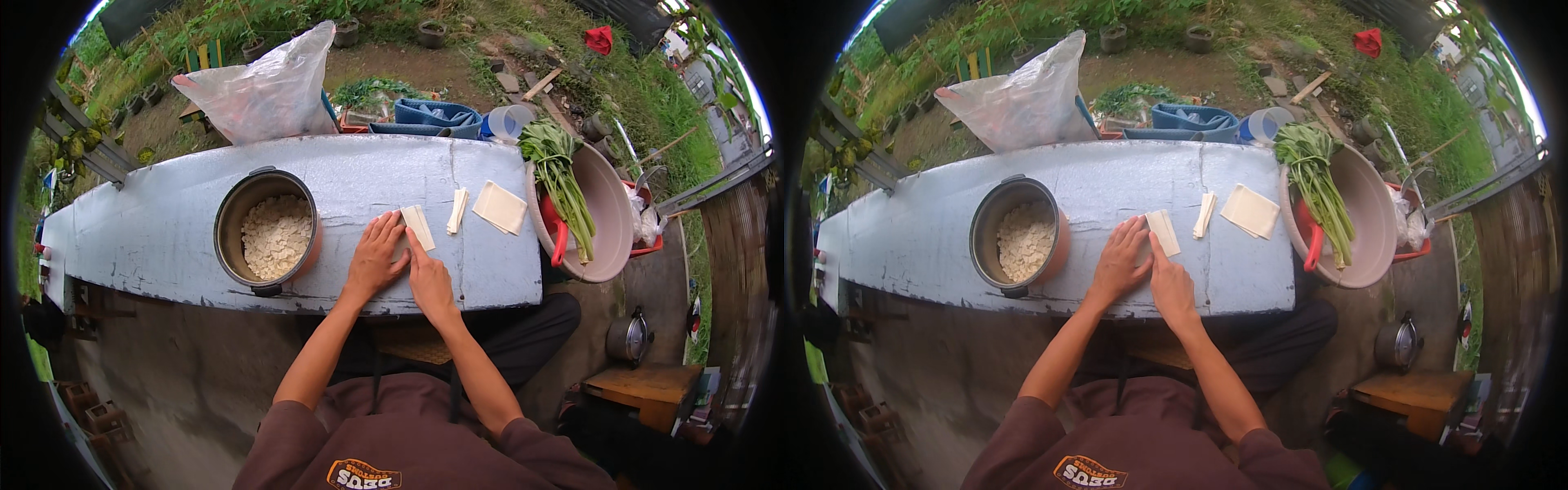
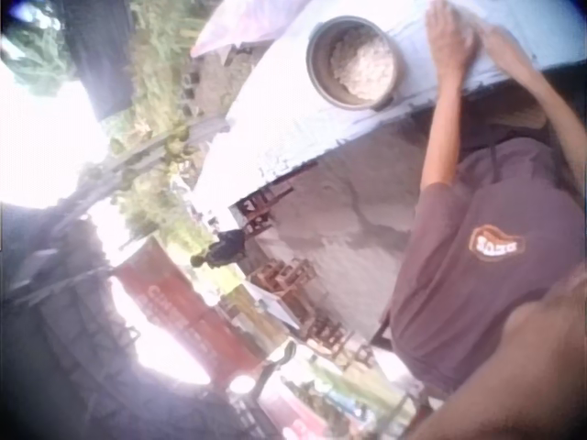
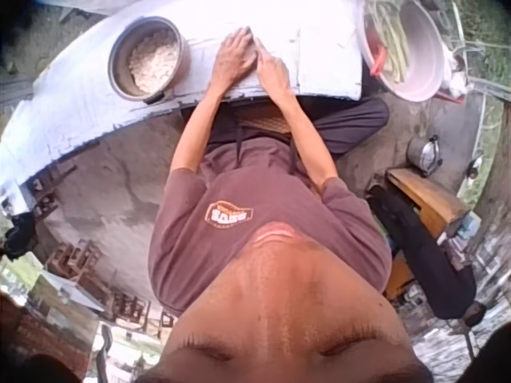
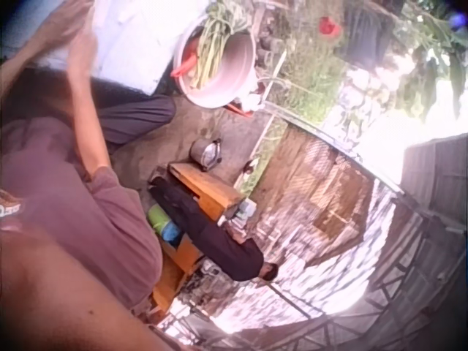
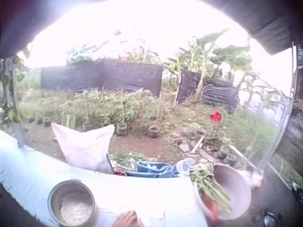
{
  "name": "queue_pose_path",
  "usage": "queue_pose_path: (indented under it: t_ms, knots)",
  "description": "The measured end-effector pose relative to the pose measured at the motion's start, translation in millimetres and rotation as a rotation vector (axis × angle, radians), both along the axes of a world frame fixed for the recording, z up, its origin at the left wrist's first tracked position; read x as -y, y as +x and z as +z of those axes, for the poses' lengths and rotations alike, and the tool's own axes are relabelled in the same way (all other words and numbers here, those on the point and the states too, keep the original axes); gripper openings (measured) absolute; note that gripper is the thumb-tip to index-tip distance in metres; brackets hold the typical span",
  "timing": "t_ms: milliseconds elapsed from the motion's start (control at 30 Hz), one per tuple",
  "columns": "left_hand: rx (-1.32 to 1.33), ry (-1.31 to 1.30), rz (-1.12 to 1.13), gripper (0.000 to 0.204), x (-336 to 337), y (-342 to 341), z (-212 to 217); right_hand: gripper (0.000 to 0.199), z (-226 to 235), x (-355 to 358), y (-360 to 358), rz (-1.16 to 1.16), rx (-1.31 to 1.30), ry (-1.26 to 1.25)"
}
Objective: The person chops white food items on a metal table using a knife, then transfers the chopped pieces into a pot. They also slice a block of tofu into strips and continue chopping.
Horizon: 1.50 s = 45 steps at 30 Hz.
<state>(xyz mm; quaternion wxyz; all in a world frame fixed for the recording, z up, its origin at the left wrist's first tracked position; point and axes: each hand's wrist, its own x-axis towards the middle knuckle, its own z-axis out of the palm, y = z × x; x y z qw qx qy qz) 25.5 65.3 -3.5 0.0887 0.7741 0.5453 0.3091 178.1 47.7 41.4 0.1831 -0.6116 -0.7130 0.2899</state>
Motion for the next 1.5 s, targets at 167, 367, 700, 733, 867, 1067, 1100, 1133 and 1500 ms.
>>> queue_pose_path:
  t_ms: [167,367,700,733,867,1067,1100,1133,1500]
  knots:
    - [-0.027,-0.009,0.012,0.056,0.8,0.7,-1.8,0.053,6.7,-6.3,-0.1,0.025,0.022,0.0]
    - [-0.026,0.014,0.022,0.057,0.6,0.3,-2.6,0.057,0.7,-14.1,-4.4,0.041,0.066,0.005]
    - [-0.064,0.036,0.057,0.051,-0.2,3.5,-5.9,0.06,-0.4,12.2,7.6,0.02,0.097,0.001]
    - [-0.069,0.045,0.057,0.052,-0.5,4.1,-6.2,0.06,-2.7,14.3,10.0,0.02,0.083,0.016]
    - [-0.065,0.053,0.06,0.052,0.2,5.2,-8.8,0.061,0.3,26.0,16.2,0.031,0.107,0.015]
    - [-0.082,0.065,0.063,0.052,-0.3,5.1,-9.9,0.064,-1.0,38.7,23.3,0.04,0.118,0.023]
    - [-0.085,0.065,0.059,0.052,-0.3,4.9,-9.9,0.063,-3.6,41.6,25.0,0.037,0.113,0.044]
    - [-0.088,0.066,0.054,0.052,-0.3,4.9,-9.8,0.063,-6.2,44.7,27.1,0.036,0.109,0.067]
    - [-0.054,0.018,0.018,0.048,2.4,0.2,-5.7,0.06,2.0,73.7,38.3,-0.006,0.052,-0.002]
